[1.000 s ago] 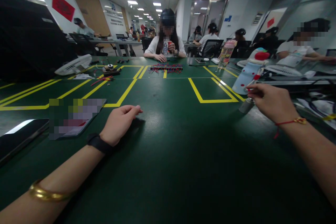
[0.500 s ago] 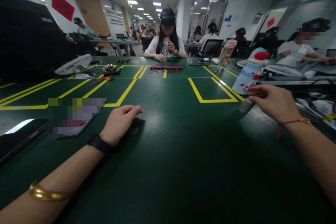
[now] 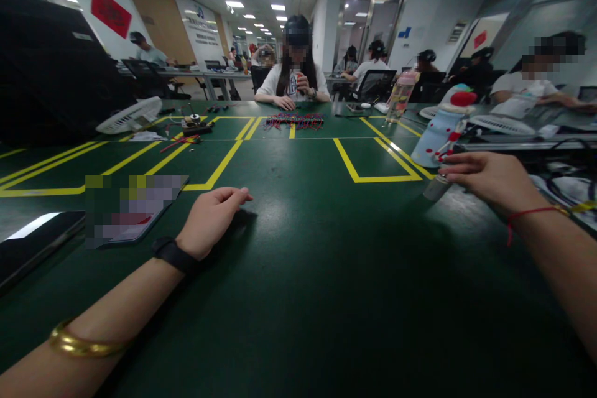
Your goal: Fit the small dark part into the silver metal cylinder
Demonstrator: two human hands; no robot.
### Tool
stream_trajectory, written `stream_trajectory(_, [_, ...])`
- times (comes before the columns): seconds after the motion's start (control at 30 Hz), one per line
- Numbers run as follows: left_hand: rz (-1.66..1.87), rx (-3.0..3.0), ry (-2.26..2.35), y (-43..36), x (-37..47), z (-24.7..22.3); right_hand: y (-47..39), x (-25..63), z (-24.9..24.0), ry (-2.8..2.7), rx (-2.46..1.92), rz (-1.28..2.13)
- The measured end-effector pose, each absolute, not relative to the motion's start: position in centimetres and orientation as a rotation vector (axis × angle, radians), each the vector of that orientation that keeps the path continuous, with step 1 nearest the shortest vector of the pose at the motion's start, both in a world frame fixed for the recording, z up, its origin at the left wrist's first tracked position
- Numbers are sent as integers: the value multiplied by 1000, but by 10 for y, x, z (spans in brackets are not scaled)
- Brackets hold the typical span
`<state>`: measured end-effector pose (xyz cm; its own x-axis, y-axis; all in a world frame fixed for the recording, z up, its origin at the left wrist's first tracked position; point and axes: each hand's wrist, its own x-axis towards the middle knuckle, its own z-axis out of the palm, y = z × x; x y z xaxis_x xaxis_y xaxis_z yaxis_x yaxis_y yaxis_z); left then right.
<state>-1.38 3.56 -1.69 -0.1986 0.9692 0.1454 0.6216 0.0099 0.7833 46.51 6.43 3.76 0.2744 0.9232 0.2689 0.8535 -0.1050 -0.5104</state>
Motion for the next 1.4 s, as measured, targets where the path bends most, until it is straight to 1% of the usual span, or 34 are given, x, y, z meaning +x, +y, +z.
stream_trajectory(0.2, [1052, 1628, 1850, 36, -14, -17, 65, 469, 34, -1486, -1977, 115])
stream_trajectory(0.37, [1063, 1624, 1845, 36, -13, -18, 66, 469, 31, -1490, -1928, 236])
stream_trajectory(0.5, [1060, 1618, 1848, 36, -13, -17, 67, 468, 31, -1517, -1970, 168])
stream_trajectory(0.6, [1052, 1618, 1859, 36, -12, -16, 64, 451, 28, -1562, -1918, 88])
stream_trajectory(0.67, [1046, 1624, 1863, 36, -11, -16, 57, 426, 23, -1623, -1806, 101])
stream_trajectory(0.77, [1039, 1636, 1875, 35, -10, -15, 38, 371, 12, -1767, -1577, 245])
stream_trajectory(0.87, [1034, 1638, 1898, 35, -10, -14, 12, 314, 2, -1957, -1194, 442])
stream_trajectory(0.97, [1030, 1650, 1911, 36, -11, -15, -8, 278, -4, -2106, -887, 547])
stream_trajectory(1.03, [1029, 1662, 1910, 37, -11, -15, -14, 269, -6, -2139, -825, 583])
stream_trajectory(1.2, [993, 1760, 1814, 26, 9, -5, -17, 269, -9, -2114, -832, 696])
stream_trajectory(1.27, [963, 1844, 1678, 14, 27, 4, -17, 268, -13, -2063, -844, 807])
stream_trajectory(1.33, [906, 1953, 1399, 0, 44, 12, -17, 266, -16, -1975, -856, 943])
stream_trajectory(1.4, [844, 1985, 1223, -11, 58, 18, -17, 264, -18, -1913, -862, 1047])
